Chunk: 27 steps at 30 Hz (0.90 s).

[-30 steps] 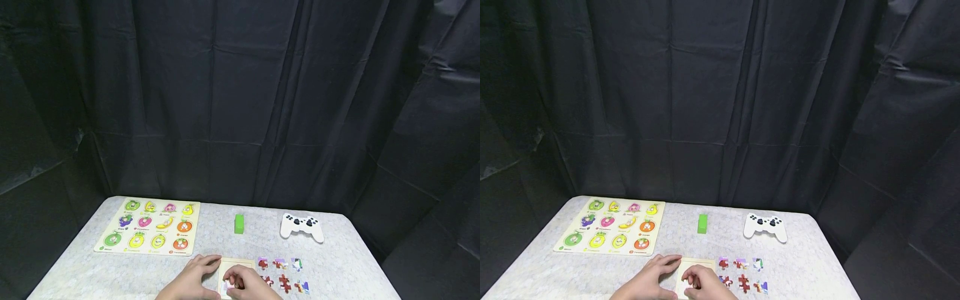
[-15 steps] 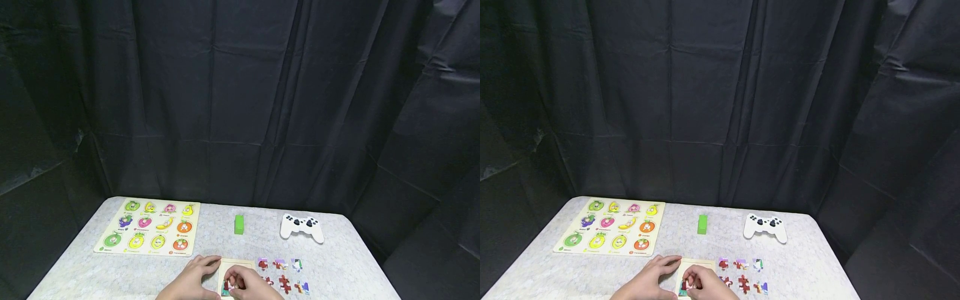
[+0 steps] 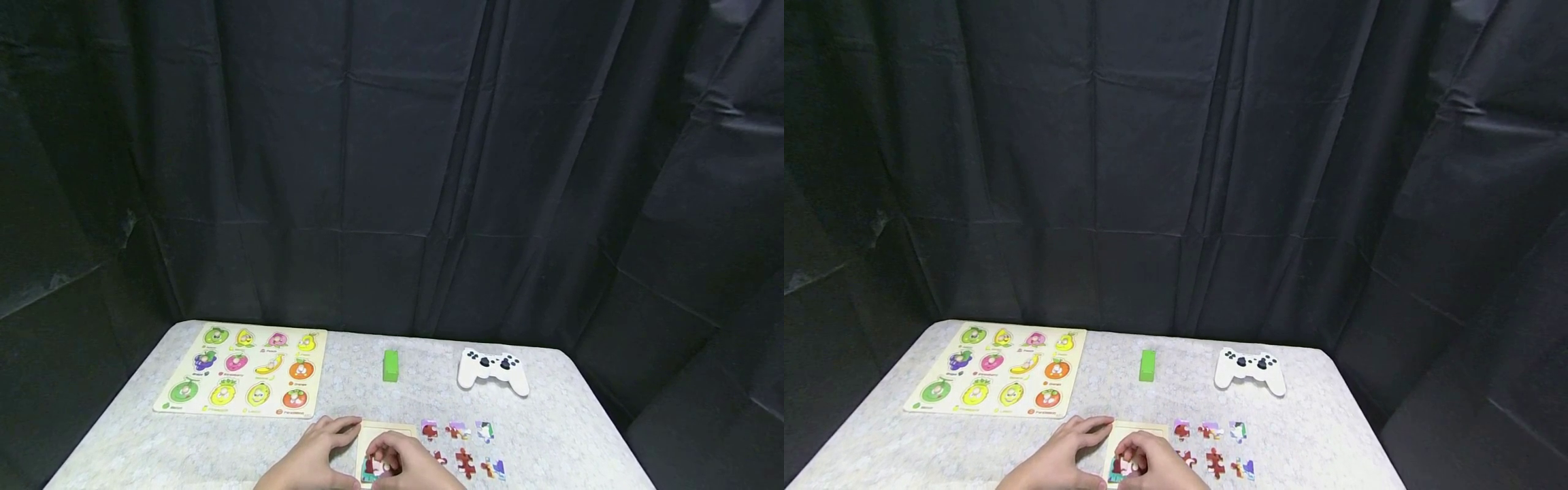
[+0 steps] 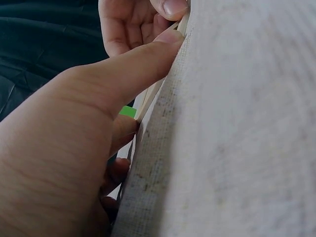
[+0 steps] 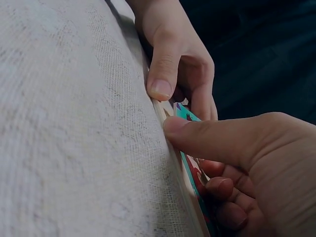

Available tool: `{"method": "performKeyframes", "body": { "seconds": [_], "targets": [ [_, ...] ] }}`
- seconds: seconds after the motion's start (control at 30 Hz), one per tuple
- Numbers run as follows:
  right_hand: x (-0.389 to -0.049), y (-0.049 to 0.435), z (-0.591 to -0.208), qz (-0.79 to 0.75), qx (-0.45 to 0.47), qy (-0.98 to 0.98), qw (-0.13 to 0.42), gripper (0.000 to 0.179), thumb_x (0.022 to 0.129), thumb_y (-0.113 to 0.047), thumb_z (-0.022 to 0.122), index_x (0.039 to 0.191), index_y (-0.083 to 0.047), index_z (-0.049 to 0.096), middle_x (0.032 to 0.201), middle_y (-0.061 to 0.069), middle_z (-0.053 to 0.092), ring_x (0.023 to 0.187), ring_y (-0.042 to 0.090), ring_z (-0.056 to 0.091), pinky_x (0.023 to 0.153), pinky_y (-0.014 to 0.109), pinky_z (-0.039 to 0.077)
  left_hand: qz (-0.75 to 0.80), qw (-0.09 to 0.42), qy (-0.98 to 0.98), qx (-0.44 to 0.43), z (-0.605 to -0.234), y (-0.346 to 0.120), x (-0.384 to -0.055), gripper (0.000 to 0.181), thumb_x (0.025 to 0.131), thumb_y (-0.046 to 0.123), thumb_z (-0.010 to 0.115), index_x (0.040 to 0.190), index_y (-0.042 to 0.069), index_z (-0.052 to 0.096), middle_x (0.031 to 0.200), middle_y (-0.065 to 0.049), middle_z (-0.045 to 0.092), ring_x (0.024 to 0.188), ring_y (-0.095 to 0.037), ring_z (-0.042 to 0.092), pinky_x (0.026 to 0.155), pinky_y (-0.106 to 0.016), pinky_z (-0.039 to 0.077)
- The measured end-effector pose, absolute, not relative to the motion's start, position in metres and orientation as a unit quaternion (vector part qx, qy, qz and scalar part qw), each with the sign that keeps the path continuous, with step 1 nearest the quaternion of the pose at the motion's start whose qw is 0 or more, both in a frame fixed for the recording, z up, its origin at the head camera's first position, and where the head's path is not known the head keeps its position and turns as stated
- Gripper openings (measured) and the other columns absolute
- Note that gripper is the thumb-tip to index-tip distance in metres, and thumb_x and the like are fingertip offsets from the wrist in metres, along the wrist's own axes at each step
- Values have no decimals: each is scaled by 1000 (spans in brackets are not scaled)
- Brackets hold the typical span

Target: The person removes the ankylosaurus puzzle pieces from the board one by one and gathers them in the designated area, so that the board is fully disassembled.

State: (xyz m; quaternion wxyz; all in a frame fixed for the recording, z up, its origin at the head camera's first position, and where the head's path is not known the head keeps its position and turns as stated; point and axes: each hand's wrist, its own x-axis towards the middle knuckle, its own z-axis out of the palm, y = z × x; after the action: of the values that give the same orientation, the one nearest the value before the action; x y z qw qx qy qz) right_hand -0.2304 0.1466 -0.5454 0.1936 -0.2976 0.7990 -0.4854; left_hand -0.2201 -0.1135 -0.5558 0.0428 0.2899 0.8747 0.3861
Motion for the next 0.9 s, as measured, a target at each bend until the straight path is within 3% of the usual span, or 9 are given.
{"method": "performKeyframes", "body": {
  "seconds": [0.17,0.43,0.9],
  "targets": [
    [-231,146,-546,-490,-300,797,188,34,86,-4,85,116,-9,71,82,-9,56,66,-1,45,62,16,39,399,63,870,284,-555,-114,-221,93,79,52,90,152,6,58,162,0,50,123,-6,44,107,-37,42],
    [-229,145,-544,-496,-286,796,195,33,85,0,84,116,-6,71,84,-6,58,65,1,45,62,17,39,382,36,876,294,-556,-113,-220,93,77,54,91,150,5,60,160,-1,52,119,-6,45,105,-37,42],
    [-229,145,-542,-479,-299,802,197,29,89,-1,81,116,-6,72,87,-7,60,68,-1,48,63,17,42,397,73,871,280,-558,-114,-222,92,78,52,90,152,7,58,163,2,49,123,-5,44,107,-36,43]
  ]
}}
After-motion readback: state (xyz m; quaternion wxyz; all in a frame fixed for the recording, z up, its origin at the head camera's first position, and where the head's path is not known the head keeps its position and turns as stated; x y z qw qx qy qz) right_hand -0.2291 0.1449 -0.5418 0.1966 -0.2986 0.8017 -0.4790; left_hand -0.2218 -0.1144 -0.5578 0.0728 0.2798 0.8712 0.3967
